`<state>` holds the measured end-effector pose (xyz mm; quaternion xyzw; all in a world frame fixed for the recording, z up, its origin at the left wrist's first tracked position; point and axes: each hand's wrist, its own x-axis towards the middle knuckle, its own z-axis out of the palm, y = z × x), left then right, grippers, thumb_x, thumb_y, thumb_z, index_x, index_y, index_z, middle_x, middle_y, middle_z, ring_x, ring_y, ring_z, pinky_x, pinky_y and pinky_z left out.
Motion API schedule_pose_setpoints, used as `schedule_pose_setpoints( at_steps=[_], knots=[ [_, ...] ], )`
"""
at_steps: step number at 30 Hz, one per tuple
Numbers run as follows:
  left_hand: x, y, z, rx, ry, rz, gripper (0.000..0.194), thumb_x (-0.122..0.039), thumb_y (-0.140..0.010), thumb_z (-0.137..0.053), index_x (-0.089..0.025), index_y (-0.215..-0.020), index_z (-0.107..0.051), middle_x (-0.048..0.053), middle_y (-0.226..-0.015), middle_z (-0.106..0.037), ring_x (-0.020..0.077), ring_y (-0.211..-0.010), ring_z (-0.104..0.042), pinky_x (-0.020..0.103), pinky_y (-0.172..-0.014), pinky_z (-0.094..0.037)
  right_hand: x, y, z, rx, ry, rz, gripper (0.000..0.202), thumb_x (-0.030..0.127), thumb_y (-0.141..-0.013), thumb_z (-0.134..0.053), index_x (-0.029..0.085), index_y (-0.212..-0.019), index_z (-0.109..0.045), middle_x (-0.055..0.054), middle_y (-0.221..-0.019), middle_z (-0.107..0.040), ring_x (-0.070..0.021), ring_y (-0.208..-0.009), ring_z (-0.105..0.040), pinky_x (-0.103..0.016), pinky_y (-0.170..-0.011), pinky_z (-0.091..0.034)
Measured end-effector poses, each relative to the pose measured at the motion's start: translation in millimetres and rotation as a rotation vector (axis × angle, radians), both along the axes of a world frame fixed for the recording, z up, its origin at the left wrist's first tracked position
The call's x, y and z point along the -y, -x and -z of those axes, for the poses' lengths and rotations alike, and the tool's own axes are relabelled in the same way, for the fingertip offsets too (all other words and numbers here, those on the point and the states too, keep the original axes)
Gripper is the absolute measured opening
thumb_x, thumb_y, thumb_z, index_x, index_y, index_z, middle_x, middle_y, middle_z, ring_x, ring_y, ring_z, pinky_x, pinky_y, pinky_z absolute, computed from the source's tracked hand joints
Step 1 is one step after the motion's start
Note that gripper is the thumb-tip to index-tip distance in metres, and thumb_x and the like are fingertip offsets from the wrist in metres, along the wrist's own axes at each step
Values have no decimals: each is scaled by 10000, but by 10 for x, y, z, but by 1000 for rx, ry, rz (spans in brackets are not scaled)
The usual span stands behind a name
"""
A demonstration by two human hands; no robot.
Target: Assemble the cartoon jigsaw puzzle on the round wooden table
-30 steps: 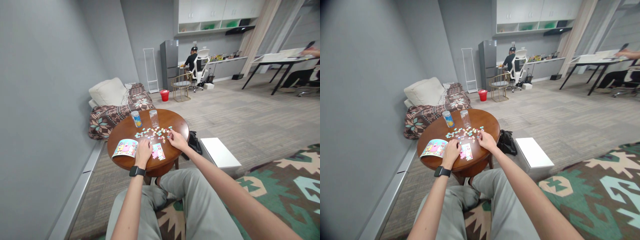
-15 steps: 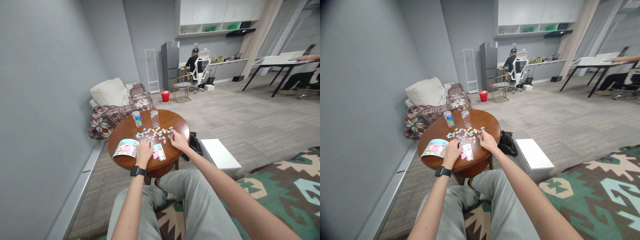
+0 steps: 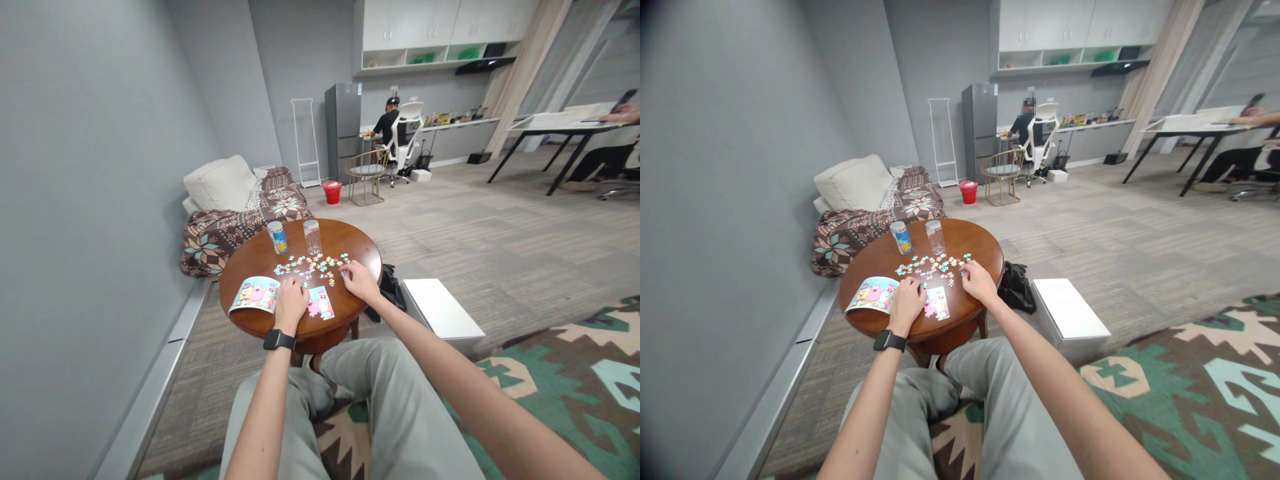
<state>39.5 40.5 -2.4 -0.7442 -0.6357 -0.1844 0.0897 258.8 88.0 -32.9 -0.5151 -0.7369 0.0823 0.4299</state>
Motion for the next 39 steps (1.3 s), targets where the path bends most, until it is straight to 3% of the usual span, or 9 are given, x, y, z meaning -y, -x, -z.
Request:
schedule_pose_setpoints(
  at_steps=[18,24,29,39],
  knots=[
    [-19,2,11,-34,11,-41,173,-202,-885,-473,-165,-906,-641,105,-975,-622,245,-956,-557,356,-850,-439,-13,-27,7,3,85,-52,142,113,-739,-504,213,-822,-563,6,-736,-613,-146,-658,-548,-256,-680,-424],
    [6,-13,-10,-38,16,-47,177,-201,-884,-474,-170,-908,-647,106,-981,-626,247,-962,-556,362,-865,-437,-43,-27,28,-38,68,37,128,128,-782,-471,212,-853,-536,-19,-818,-613,-165,-726,-567,-279,-710,-433],
    [12,-15,-24,-19,29,-47,162,-204,-885,-479,-168,-905,-635,100,-972,-618,240,-956,-555,355,-863,-432,-48,-35,21,-4,81,-53,98,153,-816,-489,215,-866,-545,-9,-820,-620,-158,-738,-567,-279,-722,-434],
    [4,-15,-21,-20,32,-50,122,-207,-886,-490,-175,-870,-607,85,-947,-611,232,-939,-553,346,-841,-424,-26,-25,-1,27,42,-105,189,104,-822,-475,207,-912,-605,-40,-902,-665,-169,-816,-603,-300,-808,-463]
  ],
)
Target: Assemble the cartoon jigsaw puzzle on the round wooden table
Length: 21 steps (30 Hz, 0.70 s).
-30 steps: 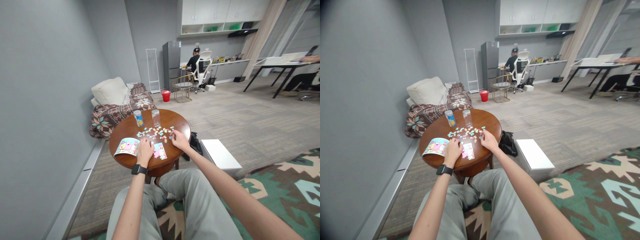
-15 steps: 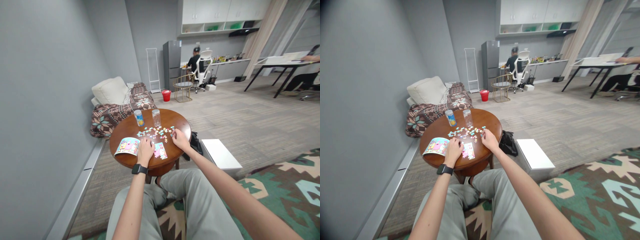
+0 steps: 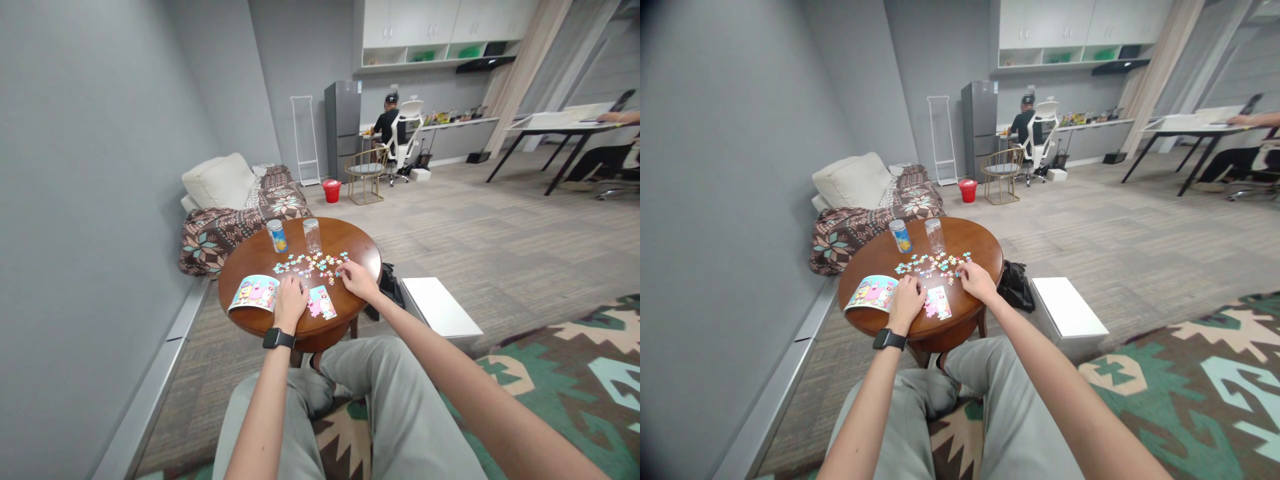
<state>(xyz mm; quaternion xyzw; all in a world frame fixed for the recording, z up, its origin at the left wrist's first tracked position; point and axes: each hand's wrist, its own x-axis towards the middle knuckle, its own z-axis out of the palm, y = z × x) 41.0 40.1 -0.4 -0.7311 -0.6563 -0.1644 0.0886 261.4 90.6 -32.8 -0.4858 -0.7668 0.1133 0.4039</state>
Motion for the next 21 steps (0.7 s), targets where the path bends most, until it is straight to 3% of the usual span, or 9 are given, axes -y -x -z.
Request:
schedule_pose_setpoints(
  at_steps=[5,15,21],
  knots=[
    [-16,12,17,10,0,5,122,-210,-884,-495,-172,-860,-609,91,-940,-615,236,-922,-554,350,-833,-426,9,-2,-6,19,2,10,123,104,-755,-518,211,-794,-566,-15,-817,-622,-163,-753,-568,-277,-738,-447],
    [-23,18,31,17,-10,21,175,-178,-896,-450,-157,-930,-620,113,-973,-617,248,-953,-552,364,-853,-425,6,-15,-9,-6,-15,26,134,93,-722,-519,211,-780,-545,-6,-790,-570,-153,-709,-526,-267,-693,-427],
    [-32,20,33,-8,-14,27,178,-163,-897,-438,-150,-945,-608,116,-980,-619,248,-949,-554,360,-838,-423,7,-1,-23,-6,16,28,86,152,-797,-547,208,-764,-604,-9,-797,-581,-148,-717,-547,-270,-715,-444]
  ],
)
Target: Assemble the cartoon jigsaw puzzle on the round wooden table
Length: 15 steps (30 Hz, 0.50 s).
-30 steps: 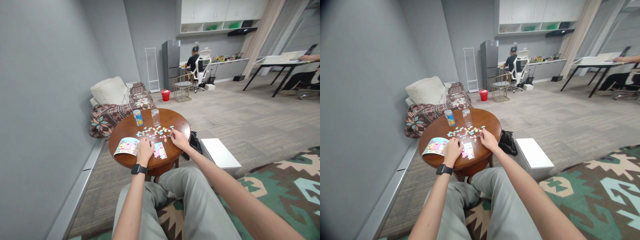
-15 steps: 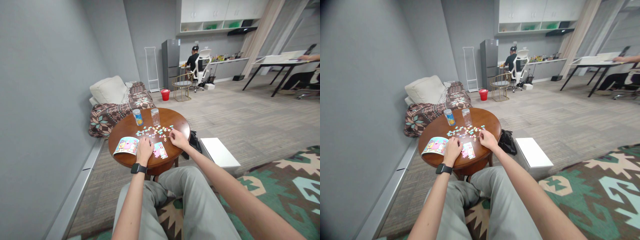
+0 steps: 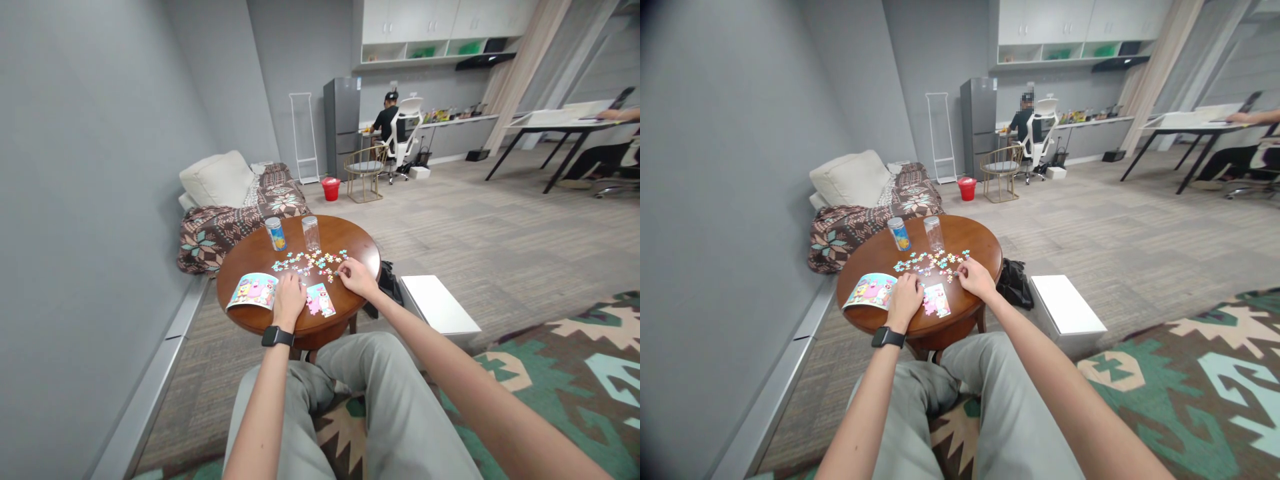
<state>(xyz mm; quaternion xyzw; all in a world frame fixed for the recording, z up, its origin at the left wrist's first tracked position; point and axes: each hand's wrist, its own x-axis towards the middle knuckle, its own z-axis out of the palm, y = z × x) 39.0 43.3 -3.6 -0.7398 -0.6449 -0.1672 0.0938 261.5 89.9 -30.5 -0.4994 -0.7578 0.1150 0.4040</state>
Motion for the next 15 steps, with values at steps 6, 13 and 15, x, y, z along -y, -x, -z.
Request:
schedule_pose_setpoints(
  at_steps=[6,13,15],
  knots=[
    [9,-3,-5,-22,1,-13,178,-178,-903,-444,-170,-936,-618,104,-972,-620,242,-953,-554,357,-843,-424,-6,17,-26,59,30,9,113,181,-857,-570,194,-822,-676,-26,-841,-604,-154,-756,-583,-280,-741,-455],
    [26,-11,-28,-25,17,-9,200,-173,-912,-439,-165,-915,-638,112,-973,-614,247,-949,-558,354,-831,-434,-8,5,-54,158,55,-49,146,259,-887,-611,233,-934,-746,-45,-914,-621,-167,-858,-609,-292,-801,-469],
    [23,-11,-25,-14,17,-8,198,-173,-912,-441,-162,-920,-639,115,-971,-611,250,-948,-557,355,-831,-434,11,9,-67,163,54,-44,151,266,-887,-608,226,-946,-742,-46,-908,-621,-169,-853,-610,-297,-801,-473]
  ],
)
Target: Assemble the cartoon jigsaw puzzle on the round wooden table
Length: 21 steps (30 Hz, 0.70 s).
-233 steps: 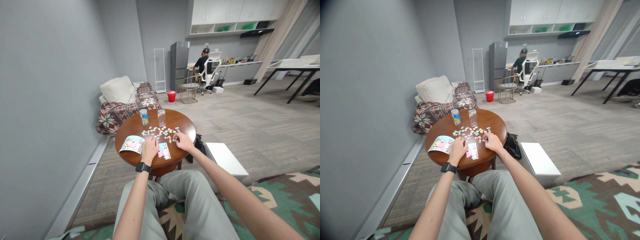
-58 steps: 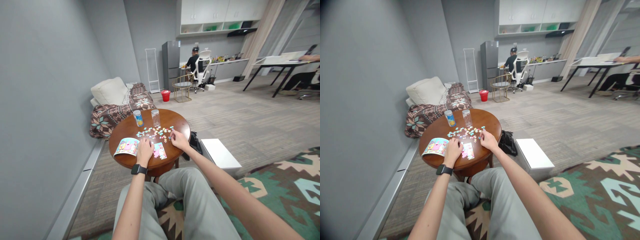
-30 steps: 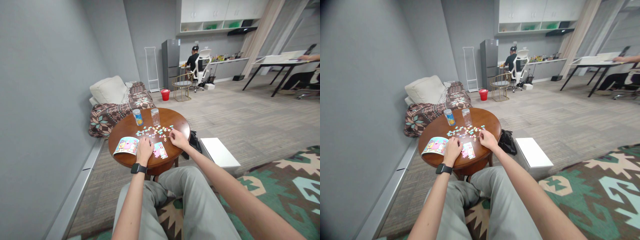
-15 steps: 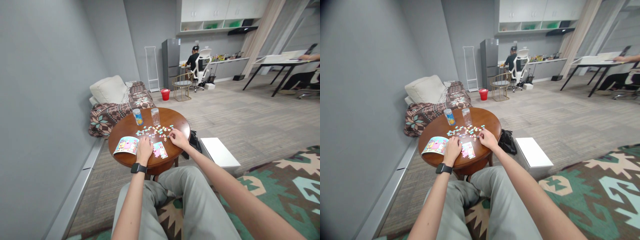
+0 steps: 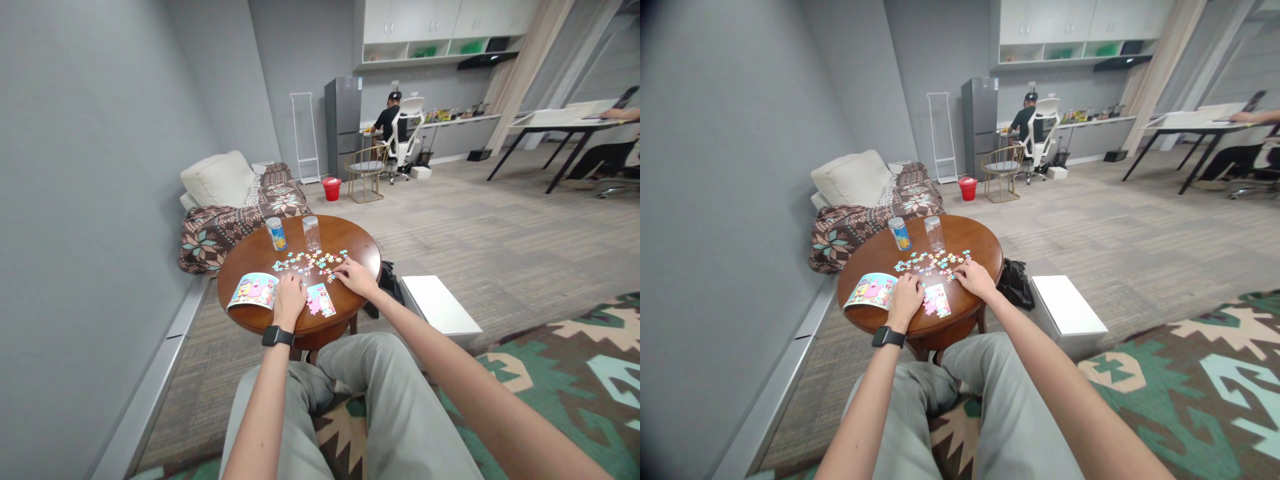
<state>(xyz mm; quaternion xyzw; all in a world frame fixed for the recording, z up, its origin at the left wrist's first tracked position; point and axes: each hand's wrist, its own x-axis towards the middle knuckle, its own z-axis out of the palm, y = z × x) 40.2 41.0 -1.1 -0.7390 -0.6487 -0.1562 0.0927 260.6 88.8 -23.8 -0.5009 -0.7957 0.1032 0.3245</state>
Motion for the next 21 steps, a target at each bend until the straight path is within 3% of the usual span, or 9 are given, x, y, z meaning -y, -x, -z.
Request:
schedule_pose_setpoints(
  at_steps=[12,21],
  knots=[
    [-28,24,41,11,-29,56,223,-134,-891,-468,-185,-956,-675,101,-981,-613,247,-969,-548,359,-864,-444,38,14,-24,-28,-26,16,60,176,-783,-649,204,-817,-609,-13,-813,-605,-161,-779,-574,-285,-758,-453],
    [-12,30,19,-3,-18,111,304,-105,-886,-446,-186,-913,-737,91,-996,-650,241,-959,-550,364,-872,-447,73,32,-79,-4,32,43,48,158,-785,-633,195,-783,-663,-36,-853,-641,-169,-819,-607,-276,-764,-462]
  ],
)
